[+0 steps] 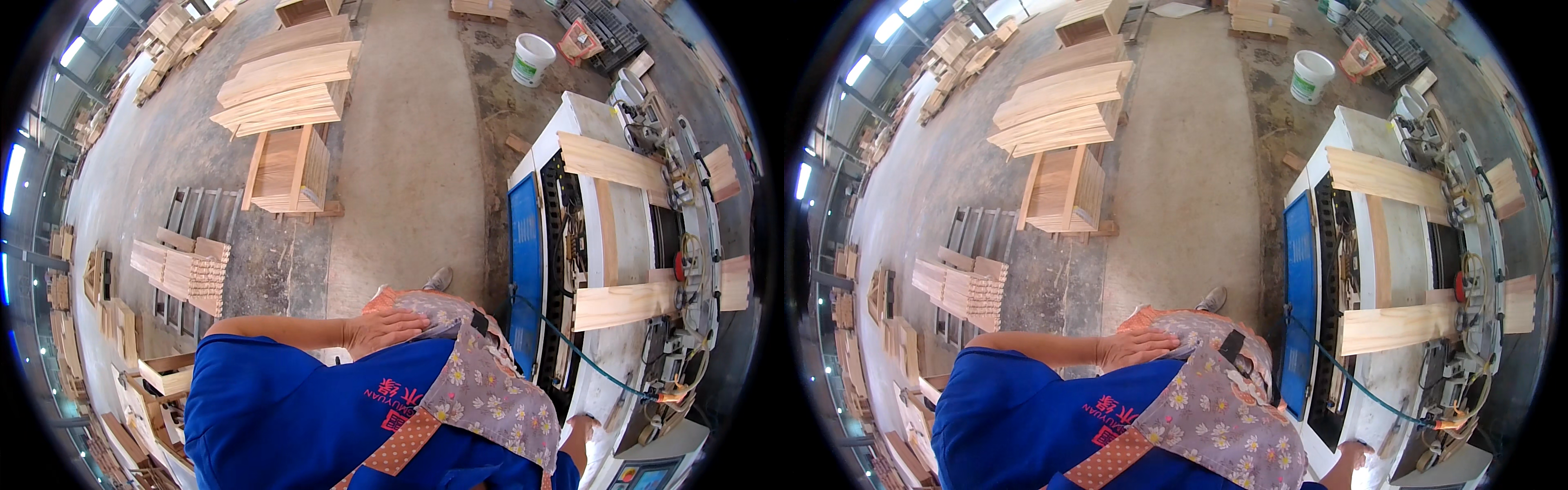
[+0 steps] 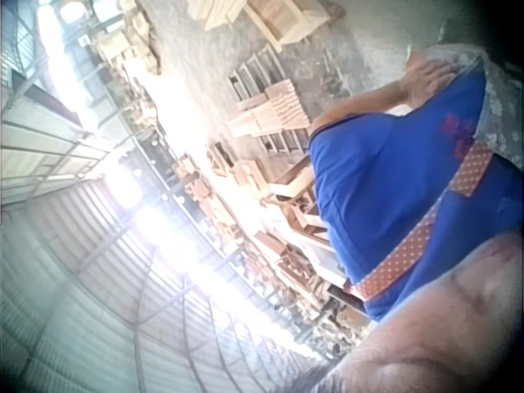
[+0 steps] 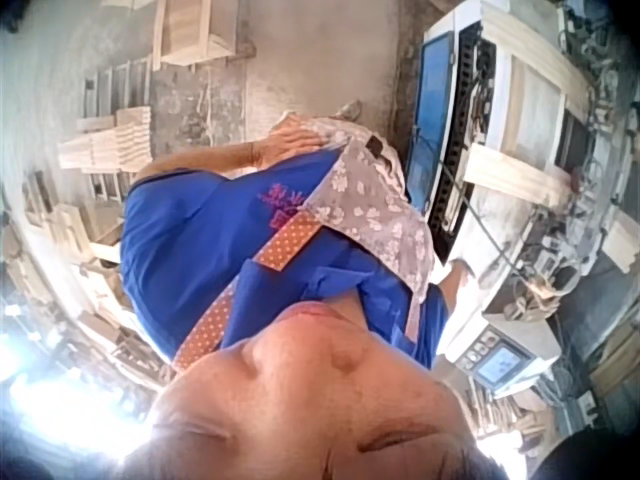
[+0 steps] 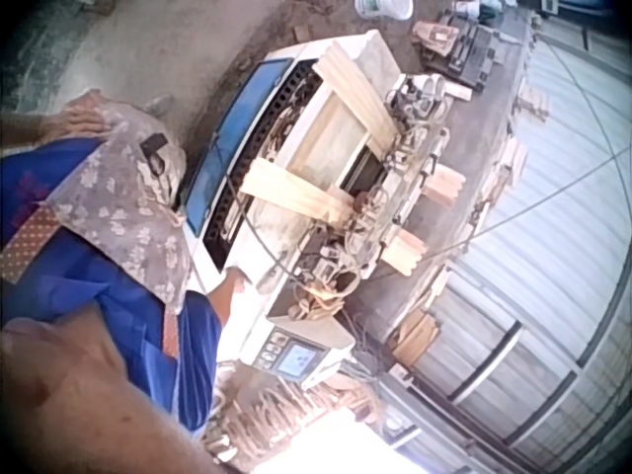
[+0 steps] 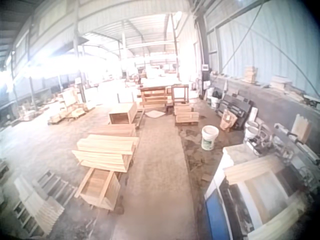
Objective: The person feeds wood panels into a woodworking machine, operates a digital control panel, and applies a substance to the joints of the panels using a small tool.
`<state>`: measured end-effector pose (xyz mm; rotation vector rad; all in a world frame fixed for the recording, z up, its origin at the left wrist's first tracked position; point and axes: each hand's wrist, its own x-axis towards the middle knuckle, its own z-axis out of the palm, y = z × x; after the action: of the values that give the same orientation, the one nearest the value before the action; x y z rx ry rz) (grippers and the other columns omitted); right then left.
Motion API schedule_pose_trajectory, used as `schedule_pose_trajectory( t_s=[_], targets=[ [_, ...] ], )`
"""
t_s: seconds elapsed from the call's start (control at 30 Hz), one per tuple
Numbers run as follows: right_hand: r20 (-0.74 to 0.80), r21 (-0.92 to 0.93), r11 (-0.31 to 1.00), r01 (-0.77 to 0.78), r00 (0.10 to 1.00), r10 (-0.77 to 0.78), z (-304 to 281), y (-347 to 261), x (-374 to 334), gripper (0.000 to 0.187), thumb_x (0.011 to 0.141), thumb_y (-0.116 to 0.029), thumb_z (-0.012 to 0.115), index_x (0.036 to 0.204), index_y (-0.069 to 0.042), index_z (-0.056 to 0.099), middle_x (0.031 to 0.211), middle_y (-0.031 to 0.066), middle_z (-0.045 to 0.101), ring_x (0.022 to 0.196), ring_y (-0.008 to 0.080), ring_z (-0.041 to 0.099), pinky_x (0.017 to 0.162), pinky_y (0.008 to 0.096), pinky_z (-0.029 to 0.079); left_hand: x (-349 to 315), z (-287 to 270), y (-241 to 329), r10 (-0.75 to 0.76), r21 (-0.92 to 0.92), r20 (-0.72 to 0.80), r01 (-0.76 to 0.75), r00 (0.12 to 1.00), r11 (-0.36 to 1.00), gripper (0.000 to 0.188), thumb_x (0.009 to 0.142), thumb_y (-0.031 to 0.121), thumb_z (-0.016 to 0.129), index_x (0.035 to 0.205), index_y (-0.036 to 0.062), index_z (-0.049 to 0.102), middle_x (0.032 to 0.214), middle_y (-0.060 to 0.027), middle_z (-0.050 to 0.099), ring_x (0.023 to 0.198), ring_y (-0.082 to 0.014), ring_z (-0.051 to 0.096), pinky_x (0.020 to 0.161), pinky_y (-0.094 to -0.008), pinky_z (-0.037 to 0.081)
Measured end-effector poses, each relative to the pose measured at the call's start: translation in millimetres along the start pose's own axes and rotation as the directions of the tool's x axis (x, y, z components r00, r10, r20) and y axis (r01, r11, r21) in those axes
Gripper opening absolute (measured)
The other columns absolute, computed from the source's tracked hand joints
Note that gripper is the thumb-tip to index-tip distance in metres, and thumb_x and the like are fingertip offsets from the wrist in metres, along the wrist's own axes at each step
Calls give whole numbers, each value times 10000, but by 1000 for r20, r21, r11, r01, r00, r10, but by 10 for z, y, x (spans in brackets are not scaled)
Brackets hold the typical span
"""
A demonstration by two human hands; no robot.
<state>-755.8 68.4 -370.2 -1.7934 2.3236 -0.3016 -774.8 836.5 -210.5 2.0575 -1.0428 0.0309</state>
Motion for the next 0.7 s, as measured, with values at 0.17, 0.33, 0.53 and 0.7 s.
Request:
schedule_pose_trajectory(
  t_s=[0.17,0.33,0.53,0.7],
  targets=[
    [52,128,992,24,998,-31,-51,-139,-402,1005,868,-583,503,1461,74,26,1499,240,214,1361,370,288,1089,440,352,-22,41,85,-31,25,10,31,999,999,557,949,266,431,1402,-20,280,1480,-254,299,1369,-366,334,1116,-483,270],
    [70,-52,996,66,996,-62,-93,-124,-338,991,878,-589,475,1465,66,18,1501,242,201,1361,373,288,1072,450,372,-1,24,73,-12,11,-6,12,1000,1000,561,949,270,430,1404,-21,280,1478,-256,301,1371,-367,331,1117,-483,268],
    [101,-15,999,51,994,-49,5,-91,-207,987,885,-600,446,1464,69,8,1504,247,184,1368,376,267,1052,456,397,-8,45,70,-12,14,-5,12,1000,1000,562,950,272,429,1405,-23,279,1475,-258,305,1371,-371,330,1119,-485,266],
    [146,42,998,46,988,-51,75,-61,-83,984,891,-610,422,1462,71,0,1506,252,170,1374,378,249,1036,461,417,-27,54,86,-32,23,7,32,999,999,563,954,274,427,1409,-19,268,1472,-259,307,1369,-376,330,1120,-491,263]
  ],
)
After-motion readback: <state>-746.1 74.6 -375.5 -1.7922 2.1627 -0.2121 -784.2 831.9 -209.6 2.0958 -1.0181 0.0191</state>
